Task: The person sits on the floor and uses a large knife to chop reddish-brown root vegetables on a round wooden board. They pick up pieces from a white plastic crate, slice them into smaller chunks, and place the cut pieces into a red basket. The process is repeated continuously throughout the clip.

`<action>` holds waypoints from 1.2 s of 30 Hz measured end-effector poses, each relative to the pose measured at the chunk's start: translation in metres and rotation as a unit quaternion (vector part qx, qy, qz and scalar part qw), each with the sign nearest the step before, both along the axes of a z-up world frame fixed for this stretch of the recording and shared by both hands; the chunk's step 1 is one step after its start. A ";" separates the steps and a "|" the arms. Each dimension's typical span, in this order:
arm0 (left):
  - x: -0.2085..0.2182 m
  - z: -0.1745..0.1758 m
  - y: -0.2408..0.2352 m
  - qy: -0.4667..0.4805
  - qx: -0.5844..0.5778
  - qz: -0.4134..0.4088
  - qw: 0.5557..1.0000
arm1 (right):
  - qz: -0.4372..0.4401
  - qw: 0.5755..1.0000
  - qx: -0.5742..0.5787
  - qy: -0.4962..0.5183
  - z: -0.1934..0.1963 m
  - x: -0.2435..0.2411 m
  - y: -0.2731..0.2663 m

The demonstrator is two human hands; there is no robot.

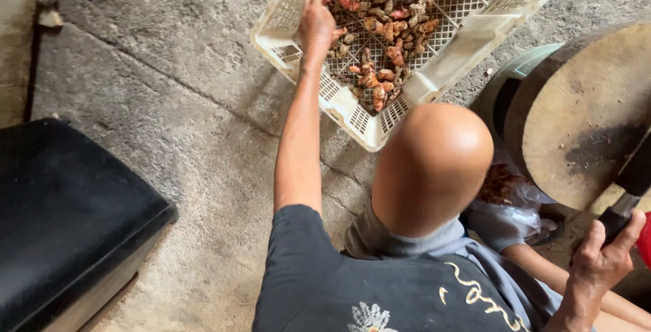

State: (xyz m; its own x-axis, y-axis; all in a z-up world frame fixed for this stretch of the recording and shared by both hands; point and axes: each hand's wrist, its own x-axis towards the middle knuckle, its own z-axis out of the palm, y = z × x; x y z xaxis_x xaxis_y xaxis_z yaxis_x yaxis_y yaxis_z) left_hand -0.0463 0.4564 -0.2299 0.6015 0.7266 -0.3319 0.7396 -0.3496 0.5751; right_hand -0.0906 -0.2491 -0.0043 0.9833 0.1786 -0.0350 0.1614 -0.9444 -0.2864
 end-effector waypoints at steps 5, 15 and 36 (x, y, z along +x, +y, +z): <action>0.030 -0.081 -0.003 -0.053 0.417 -0.241 0.875 | -0.159 0.977 0.080 0.121 -0.002 -0.007 0.007; 0.032 -0.053 0.004 0.128 0.116 -0.340 0.924 | -0.142 0.982 0.077 0.101 0.020 -0.001 0.041; 0.075 0.302 -0.295 -0.229 0.139 -0.560 0.784 | -0.123 0.981 0.144 0.031 0.004 0.008 0.039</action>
State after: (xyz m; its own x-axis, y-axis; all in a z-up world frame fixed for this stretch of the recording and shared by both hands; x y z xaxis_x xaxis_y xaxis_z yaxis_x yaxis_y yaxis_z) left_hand 0.0292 0.1617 0.0719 0.9234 -0.3372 0.1831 -0.3834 -0.7913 0.4763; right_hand -0.0826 -0.2102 -0.0004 0.9956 -0.0527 -0.0781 -0.0871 -0.8308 -0.5497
